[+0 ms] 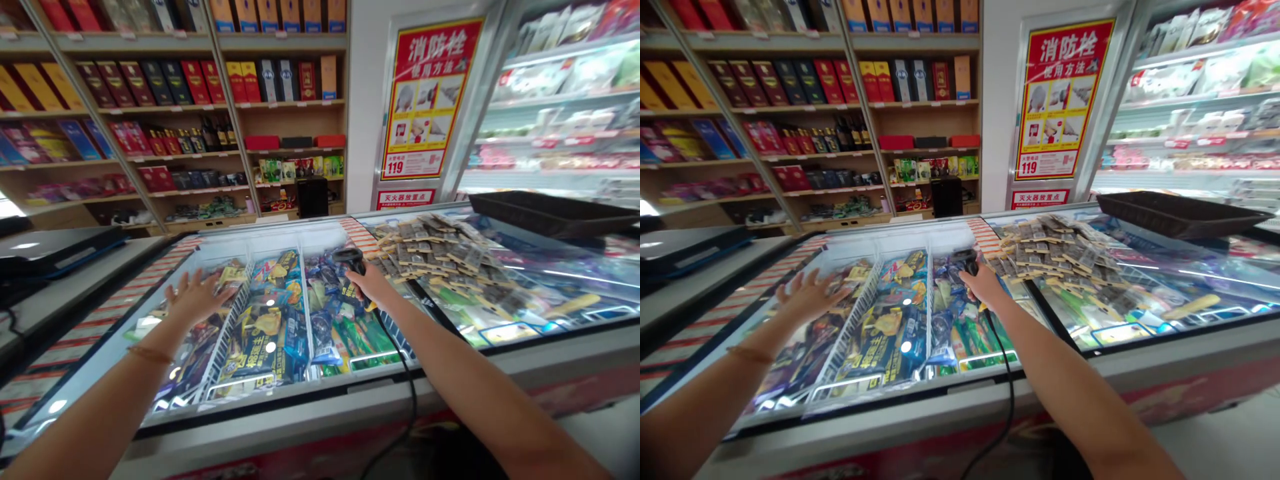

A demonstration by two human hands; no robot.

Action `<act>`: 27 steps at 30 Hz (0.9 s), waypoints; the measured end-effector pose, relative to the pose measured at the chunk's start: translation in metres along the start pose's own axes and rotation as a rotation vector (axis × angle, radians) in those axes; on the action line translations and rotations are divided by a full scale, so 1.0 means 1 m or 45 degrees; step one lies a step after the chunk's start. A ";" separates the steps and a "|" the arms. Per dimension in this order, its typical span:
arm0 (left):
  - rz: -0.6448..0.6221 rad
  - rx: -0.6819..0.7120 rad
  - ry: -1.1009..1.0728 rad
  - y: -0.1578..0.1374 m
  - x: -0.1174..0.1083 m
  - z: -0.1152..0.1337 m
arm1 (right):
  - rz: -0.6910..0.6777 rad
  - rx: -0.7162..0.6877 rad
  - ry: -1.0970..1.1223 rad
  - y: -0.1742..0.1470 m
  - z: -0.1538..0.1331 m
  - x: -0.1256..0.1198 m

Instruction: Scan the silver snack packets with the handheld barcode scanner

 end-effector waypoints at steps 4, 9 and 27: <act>-0.059 0.167 0.164 -0.026 0.010 0.033 | 0.021 -0.024 -0.015 0.000 0.001 -0.007; -0.093 0.328 -0.061 -0.061 0.011 0.085 | -0.015 -0.047 -0.022 -0.003 -0.001 -0.004; -0.436 -0.019 -1.643 -0.056 0.051 0.207 | -0.181 -0.081 -0.150 -0.012 -0.001 0.013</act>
Point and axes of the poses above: each hand's wrist, its own y-axis towards the middle knuckle, its own x-axis out of the palm, z = x × y, the point moved 10 cm from there along y, towards the middle knuckle, and after that the axes turned 13 degrees about -x, right-handed, at the moved point
